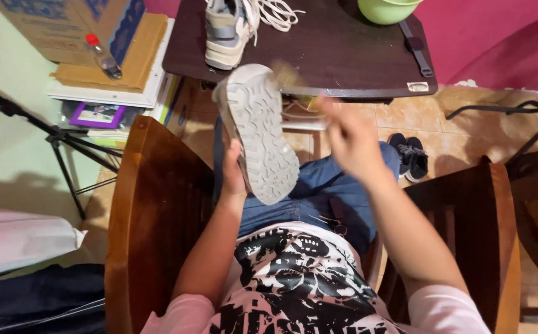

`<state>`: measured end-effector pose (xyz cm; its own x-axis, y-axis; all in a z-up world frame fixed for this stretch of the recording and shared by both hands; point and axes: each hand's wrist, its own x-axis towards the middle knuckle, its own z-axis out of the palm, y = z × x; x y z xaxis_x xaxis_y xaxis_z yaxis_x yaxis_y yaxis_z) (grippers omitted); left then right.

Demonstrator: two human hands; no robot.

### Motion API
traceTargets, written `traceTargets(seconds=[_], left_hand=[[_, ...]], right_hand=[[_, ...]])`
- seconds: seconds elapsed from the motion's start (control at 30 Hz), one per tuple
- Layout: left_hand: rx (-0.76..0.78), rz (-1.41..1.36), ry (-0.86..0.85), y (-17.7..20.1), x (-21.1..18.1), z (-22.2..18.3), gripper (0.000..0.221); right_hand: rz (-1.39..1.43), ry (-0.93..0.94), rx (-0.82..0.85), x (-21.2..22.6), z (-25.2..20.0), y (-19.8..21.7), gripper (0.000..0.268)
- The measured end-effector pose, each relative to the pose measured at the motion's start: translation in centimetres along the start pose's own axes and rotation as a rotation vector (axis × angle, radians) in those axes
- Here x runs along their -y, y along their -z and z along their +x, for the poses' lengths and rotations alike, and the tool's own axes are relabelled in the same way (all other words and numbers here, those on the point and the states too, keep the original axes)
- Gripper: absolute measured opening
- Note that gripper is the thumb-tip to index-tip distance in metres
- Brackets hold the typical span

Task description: Applying a substance to the sole of a sneaker using a toothbrush for cleaning or repair purposes.

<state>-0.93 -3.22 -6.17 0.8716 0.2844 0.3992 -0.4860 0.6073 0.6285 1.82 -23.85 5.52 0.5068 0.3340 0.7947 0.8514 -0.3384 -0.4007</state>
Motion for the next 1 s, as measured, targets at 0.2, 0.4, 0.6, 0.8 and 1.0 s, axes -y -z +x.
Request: traceTargets(seconds=[0.2, 0.4, 0.6, 0.8, 1.0], left_hand=[[-0.105, -0.12, -0.023, 0.5, 0.0, -0.4, 0.073], [-0.163, 0.096, 0.031, 1.8, 1.2, -2.0, 0.071], [-0.236, 0.02, 0.187, 3.7, 2.9, -2.4, 0.069], [-0.24, 0.091, 0.199, 2.7, 2.8, -1.1, 0.072], [-0.21, -0.199, 0.392, 4.0, 5.2, -0.5, 0.078]], right_hand=[[-0.163, -0.425, -0.13, -23.4, 2.8, 4.1, 0.028], [-0.534, -0.476, -0.101, -33.2, 3.4, 9.7, 0.02], [-0.603, -0.512, -0.066, -34.4, 6.2, 10.0, 0.024], [-0.747, -0.562, -0.025, -35.6, 10.1, 9.2, 0.028], [-0.762, -0.763, 0.088, -37.6, 12.9, 9.3, 0.025]])
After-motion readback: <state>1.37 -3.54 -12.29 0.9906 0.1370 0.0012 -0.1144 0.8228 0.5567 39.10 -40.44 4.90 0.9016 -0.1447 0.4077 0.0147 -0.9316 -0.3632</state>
